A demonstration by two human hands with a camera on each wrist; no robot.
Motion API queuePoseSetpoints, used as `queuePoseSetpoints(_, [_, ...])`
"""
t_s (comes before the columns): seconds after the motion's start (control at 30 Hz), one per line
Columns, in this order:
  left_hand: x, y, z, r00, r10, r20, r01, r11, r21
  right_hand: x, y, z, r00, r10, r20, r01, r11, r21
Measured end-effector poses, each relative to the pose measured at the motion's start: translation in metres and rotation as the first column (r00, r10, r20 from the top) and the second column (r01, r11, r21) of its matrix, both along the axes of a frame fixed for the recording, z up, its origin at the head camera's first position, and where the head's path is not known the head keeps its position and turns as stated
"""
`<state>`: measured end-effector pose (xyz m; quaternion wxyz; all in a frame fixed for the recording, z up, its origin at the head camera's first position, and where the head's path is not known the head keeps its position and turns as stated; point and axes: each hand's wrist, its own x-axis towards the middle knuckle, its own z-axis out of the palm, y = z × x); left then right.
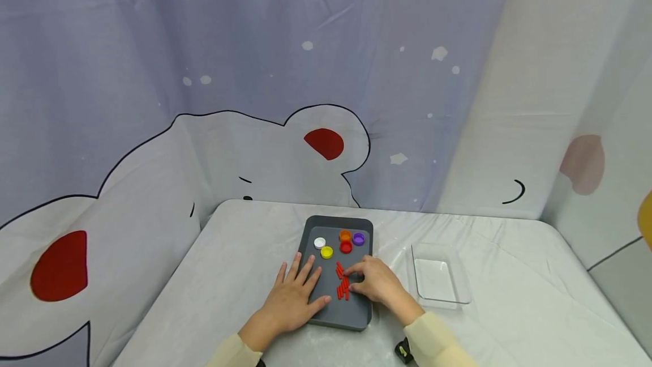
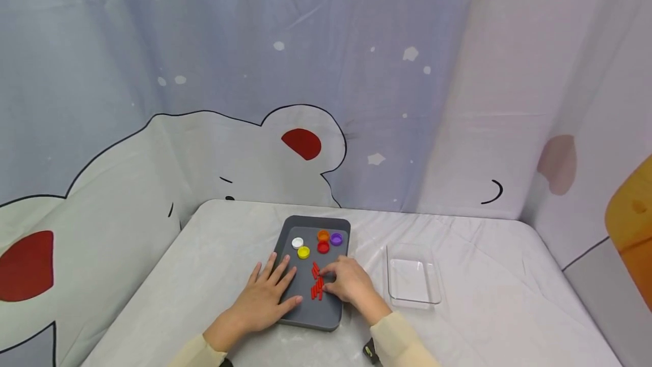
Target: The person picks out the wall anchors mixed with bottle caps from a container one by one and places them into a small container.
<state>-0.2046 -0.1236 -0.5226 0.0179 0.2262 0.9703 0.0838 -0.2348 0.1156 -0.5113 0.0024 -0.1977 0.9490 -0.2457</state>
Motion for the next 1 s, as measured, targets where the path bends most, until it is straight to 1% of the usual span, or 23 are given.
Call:
queuePoseSetpoints(0.13, [0.0012,-0.0006,-0.0009,1.000,-0.002,-0.003,0.002,1.000,0.007,-0.0001,-0.0017,0.0009,1.000,-0.008,0.012,0.008,1.000,0.017])
queuePoseSetpoints(0.33, [0.0043,0.0004,0.0048,1.000,-0.016,0.004,0.016,0.999,0.033,-0.0011,-0.0025,0.0015,1.000,-0.010,0.028,0.009,0.999,0.034])
queuePoseSetpoints(0.47, [0.0037,0.0010,0.0053,1.000,-0.016,0.007,0.015,0.999,0.029,-0.0030,-0.0022,0.0010,0.999,-0.013,0.034,0.011,0.999,0.045])
queuePoseSetpoints(0.7, [0.0033,0.0022,0.0074,1.000,-0.013,0.011,0.012,1.000,0.026,-0.0031,-0.0021,0.0024,1.000,-0.014,0.004,0.013,0.999,0.040])
queuePoseSetpoints(1.0, [0.0034,0.0020,0.0071,1.000,-0.006,0.019,0.006,1.000,0.005,-0.0027,-0.0037,0.0012,0.999,-0.045,-0.003,0.045,0.997,0.064])
